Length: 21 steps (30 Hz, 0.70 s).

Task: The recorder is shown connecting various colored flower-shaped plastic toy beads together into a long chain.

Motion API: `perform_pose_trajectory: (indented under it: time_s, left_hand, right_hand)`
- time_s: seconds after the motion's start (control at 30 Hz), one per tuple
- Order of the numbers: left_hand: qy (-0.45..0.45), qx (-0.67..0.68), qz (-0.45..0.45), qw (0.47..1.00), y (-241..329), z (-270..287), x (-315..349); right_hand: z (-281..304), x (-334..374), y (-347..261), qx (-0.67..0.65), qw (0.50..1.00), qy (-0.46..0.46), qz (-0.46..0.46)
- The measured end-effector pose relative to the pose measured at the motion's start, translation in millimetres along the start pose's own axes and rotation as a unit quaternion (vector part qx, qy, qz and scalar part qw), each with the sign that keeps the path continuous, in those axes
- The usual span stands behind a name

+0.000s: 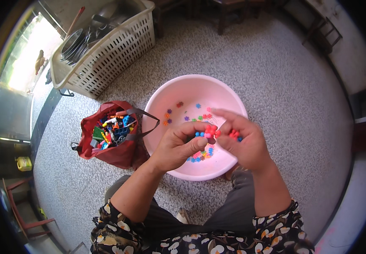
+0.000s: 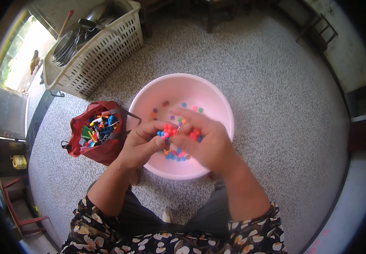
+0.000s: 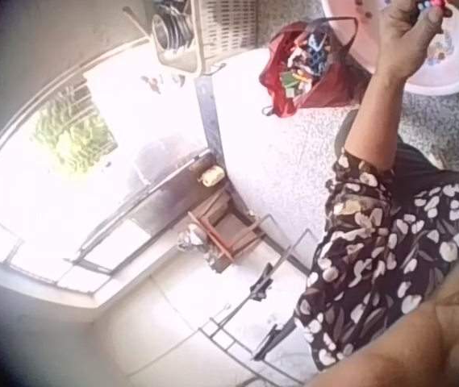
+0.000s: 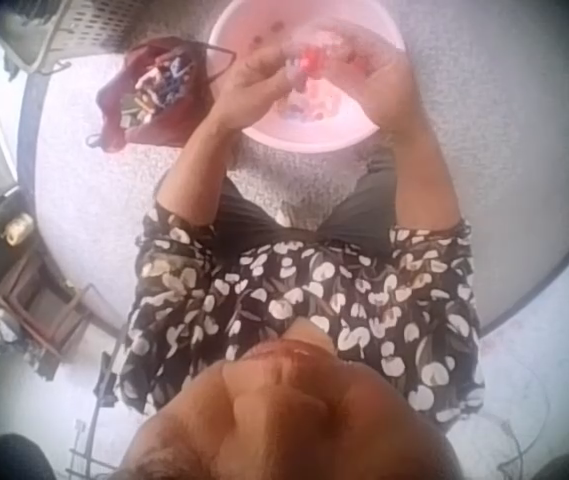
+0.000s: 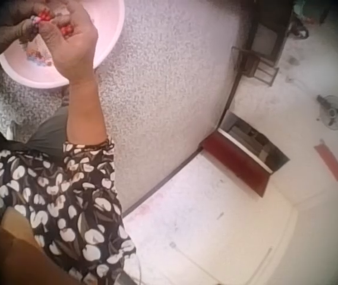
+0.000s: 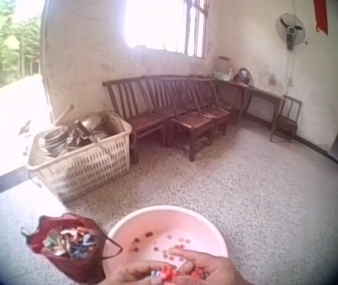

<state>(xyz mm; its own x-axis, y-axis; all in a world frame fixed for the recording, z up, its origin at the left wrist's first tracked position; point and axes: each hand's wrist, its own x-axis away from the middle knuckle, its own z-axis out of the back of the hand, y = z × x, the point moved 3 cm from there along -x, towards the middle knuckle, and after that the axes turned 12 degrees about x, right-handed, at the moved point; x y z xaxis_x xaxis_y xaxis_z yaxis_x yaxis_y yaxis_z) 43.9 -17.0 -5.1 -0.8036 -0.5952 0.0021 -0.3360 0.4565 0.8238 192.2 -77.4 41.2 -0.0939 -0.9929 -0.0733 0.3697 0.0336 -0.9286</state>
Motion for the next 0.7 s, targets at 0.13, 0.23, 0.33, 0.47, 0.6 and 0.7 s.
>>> perform_pose_trajectory:
  time_s: [0.13, 0.23, 0.33, 0.47, 0.6, 0.7]
  left_hand:
    - [0.02, 0.064, 0.01, 0.998, 1, 0, -1]
    - [0.017, 0.084, 0.002, 0.996, 4, -1, -1]
    - [0.002, 0.073, 0.007, 0.997, 5, 0, -1]
    - [-0.008, 0.07, 0.021, 0.997, 5, -1, 1]
    - [-0.008, 0.064, -0.006, 0.998, 6, -1, 1]
    - [-0.007, 0.055, -0.011, 0.998, 4, 0, 0]
  right_hand:
    - [5, -11, 21, -0.456, 0.863, 0.095, -0.197]
    - [6, -11, 33, -0.461, 0.867, 0.039, -0.187]
    - [2, -10, 32, -0.45, 0.868, 0.006, -0.211]
    - [-5, -8, 28, -0.425, 0.877, 0.029, -0.221]
    - [-4, -7, 29, -0.456, 0.87, -0.016, -0.185]
    - [-4, -4, 26, -0.401, 0.894, -0.036, -0.198]
